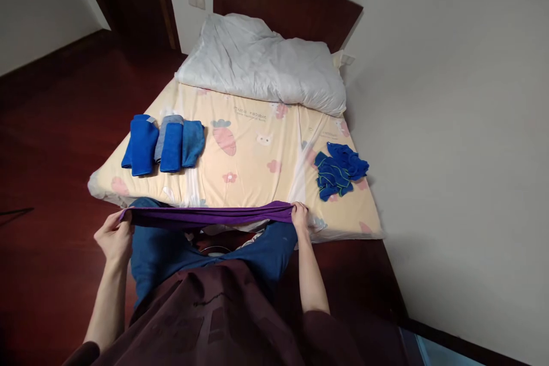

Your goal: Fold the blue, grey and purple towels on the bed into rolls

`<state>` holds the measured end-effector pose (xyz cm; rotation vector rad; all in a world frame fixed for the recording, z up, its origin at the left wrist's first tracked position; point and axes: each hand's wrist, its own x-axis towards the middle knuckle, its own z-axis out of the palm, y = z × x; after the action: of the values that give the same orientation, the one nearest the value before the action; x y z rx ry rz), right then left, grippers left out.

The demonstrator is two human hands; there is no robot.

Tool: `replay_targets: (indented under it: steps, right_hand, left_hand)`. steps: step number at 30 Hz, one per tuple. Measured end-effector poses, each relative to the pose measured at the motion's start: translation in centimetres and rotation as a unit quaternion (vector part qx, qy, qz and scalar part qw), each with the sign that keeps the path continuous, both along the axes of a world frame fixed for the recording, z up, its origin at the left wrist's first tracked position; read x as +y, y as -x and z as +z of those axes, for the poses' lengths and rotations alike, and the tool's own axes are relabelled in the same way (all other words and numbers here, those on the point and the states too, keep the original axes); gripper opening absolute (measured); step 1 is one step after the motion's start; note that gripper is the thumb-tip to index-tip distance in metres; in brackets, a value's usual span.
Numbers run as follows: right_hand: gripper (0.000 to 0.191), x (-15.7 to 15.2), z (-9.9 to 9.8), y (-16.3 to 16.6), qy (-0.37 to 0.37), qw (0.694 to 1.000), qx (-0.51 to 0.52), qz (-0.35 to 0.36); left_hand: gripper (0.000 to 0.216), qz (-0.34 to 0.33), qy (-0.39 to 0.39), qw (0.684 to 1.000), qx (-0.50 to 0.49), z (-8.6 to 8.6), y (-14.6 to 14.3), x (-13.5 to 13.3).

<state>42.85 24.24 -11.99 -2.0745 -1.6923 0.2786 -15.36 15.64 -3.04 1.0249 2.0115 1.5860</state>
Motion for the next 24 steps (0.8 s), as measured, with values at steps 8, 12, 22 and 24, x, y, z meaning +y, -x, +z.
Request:
replay_targets:
  steps: [8,12,22,24]
  right_hand:
    - [0.042,1.8,5.4,-3.3,-0.129,0.968,0.188,-0.108]
    - [0.046,3.7,11.0,-4.5,-0.227,0.936,0.241,-0.121]
    - [0.025,4.7,19.7,-6.5,-0.366,0.898,0.208,-0.129]
    - [0.025,4.4,20.0,-6.8,-0.370,0.895,0.208,-0.135]
  left_hand:
    - [0.042,0.006,-0.025,0.995,-0.095,2.7,1.3,2.6]
    - [0.041,-0.035,-0.076,0.991,-0.106,5.5,1.7,7.0]
    - [0.051,-0.137,-0.200,0.963,-0.117,11.0,1.0,16.8]
    - [0.053,-0.139,-0.205,0.962,-0.118,11.4,0.8,17.8]
